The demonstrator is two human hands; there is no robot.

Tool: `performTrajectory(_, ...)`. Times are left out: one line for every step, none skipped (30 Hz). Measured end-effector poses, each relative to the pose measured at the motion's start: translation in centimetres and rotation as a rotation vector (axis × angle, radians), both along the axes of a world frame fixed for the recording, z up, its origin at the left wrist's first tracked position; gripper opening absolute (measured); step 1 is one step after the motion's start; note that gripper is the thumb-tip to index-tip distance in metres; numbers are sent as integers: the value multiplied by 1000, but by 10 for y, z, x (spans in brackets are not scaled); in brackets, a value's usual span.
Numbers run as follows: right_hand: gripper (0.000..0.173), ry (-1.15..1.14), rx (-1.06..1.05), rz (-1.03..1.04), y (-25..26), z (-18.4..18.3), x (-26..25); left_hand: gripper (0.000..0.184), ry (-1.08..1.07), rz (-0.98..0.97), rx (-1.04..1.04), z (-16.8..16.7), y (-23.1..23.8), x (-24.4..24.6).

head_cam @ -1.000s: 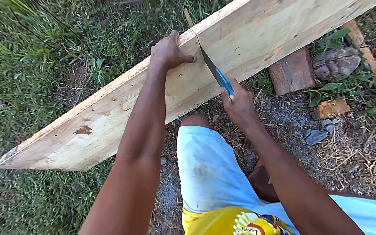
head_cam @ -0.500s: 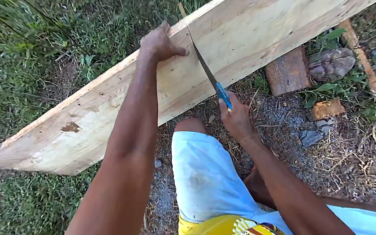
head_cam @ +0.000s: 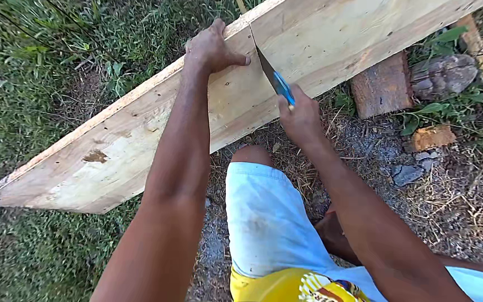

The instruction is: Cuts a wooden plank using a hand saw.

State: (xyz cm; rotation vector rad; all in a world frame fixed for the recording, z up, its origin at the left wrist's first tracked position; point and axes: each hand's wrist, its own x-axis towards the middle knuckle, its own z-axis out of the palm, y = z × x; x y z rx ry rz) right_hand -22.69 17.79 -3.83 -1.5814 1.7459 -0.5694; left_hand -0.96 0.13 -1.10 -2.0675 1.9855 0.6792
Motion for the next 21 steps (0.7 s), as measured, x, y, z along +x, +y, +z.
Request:
performTrajectory(35, -21, -3, 0, -12, 2, 6, 95, 7, -2, -4, 2, 1, 0)
performTrajectory(35, -36, -17, -6, -14, 6, 7, 94, 16, -10, -8, 6, -5, 1)
performTrajectory(35, -34, -9, -3, -1, 12, 0, 94, 31, -8, 3, 4, -2, 1)
performTrajectory(35, -29, 4, 4, 20, 22, -10, 95, 33, -4, 15, 2, 4, 0)
performTrajectory(36, -12, 14, -6, 41, 31, -20, 95, 28, -10, 2, 7, -4, -2)
performTrajectory(38, 20, 26, -15, 70, 38, -33, 95, 28, -5, 13, 5, -2, 0)
performTrajectory(40, 58, 15, -30, 99, 44, -47, 95, 33, 2, 15, 5, -4, 2)
performTrajectory(42, 97, -2, -47, 128, 48, -61, 94, 41, 7, 24, 3, -7, 3)
performTrajectory(43, 122, -30, -65, 151, 52, -70, 94, 44, 6, 27, 1, -9, 4)
performTrajectory(44, 135, -55, -77, 164, 54, -75, 93, 44, 4, 26, -1, -12, 5)
performTrajectory(43, 138, -75, -75, 164, 52, -75, 93, 43, 5, 25, -1, -14, 5)
performTrajectory(42, 132, -87, -67, 150, 46, -68, 93, 38, 6, 22, -1, -15, 4)
performTrajectory(40, 111, -85, -53, 123, 35, -56, 94, 32, 3, 19, 0, -14, 3)
performTrajectory(38, 73, -58, -38, 91, 20, -43, 95, 23, 2, 11, -1, -14, 3)
performTrajectory(37, 46, -45, -24, 62, 1, -30, 96, 12, 2, 4, -5, -10, 5)
performTrajectory(37, 21, -45, -29, 39, -15, -20, 96, 5, -1, -3, -8, -8, 8)
performTrajectory(37, 2, -67, -32, 25, -24, -16, 96, 3, -10, -12, -6, -14, 12)
performTrajectory(37, -10, -82, -31, 22, -23, -17, 96, 20, -18, -6, -6, -15, 12)
performTrajectory(37, -22, -86, -25, 25, -16, -19, 96, 43, -22, -2, -5, -15, 9)
performTrajectory(38, -35, -67, -18, 35, -6, -19, 96, 53, -27, 5, -4, -10, 6)
performTrajectory(40, -41, -51, -11, 42, 4, -17, 95, 57, -26, 10, 1, -5, 2)
